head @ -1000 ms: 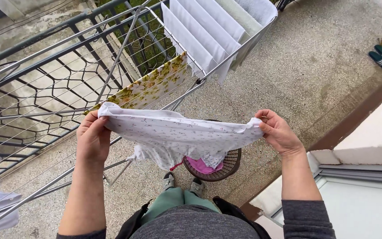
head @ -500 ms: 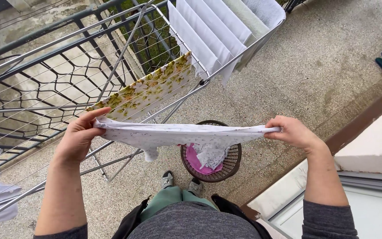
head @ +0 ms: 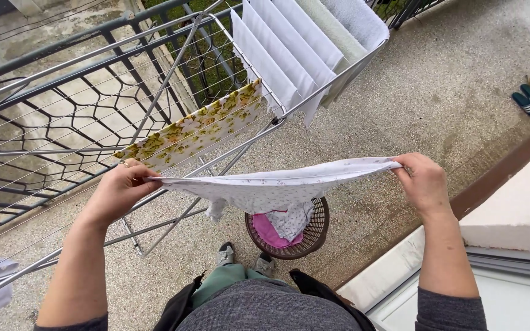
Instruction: Hanging various laundry items like socks and small towels on a drying rack on a balcony.
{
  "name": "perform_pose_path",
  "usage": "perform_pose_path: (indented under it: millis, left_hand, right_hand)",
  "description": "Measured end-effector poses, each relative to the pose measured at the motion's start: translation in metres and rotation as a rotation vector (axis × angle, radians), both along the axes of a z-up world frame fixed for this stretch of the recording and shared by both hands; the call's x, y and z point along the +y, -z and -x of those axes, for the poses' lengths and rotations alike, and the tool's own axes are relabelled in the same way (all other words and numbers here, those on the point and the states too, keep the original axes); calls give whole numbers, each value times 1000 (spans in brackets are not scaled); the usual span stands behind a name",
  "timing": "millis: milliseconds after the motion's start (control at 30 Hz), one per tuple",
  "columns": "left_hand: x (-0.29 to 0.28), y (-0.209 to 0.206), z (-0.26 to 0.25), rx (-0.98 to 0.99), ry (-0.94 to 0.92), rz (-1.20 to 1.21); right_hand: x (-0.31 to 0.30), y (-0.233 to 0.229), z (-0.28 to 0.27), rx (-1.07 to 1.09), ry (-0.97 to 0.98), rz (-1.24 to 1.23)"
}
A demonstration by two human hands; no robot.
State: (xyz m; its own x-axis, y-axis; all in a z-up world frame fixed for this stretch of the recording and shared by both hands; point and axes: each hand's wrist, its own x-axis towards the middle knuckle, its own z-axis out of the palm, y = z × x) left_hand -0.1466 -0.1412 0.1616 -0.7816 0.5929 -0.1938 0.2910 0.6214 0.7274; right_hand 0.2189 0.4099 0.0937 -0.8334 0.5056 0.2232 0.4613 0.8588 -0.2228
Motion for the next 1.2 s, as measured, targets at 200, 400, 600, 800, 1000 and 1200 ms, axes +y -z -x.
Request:
perform_pose_path:
  millis: [200, 400, 600, 800, 1000, 1200]
  left_hand:
    - [28, -8, -21, -183, 91, -434]
    - [13, -33, -35, -463, 55, -277]
    - [-11, 2, -23, -3, -232, -169]
    - [-26, 77, -21, -109, -399, -222]
    - [21, 80, -47, -292, -400, -561]
    - [155, 3, -132, -258, 398, -94]
  right_hand:
    - [-58, -30, 32, -14, 9, 388]
    - [-2, 41, 15, -149, 477, 607]
    - [-23, -5, 17, 180, 475, 473]
    - [-4, 78, 7, -64, 374, 58]
    - [-88, -47, 47, 392, 358, 765]
    - [-193, -62, 94, 323, -49, 1366]
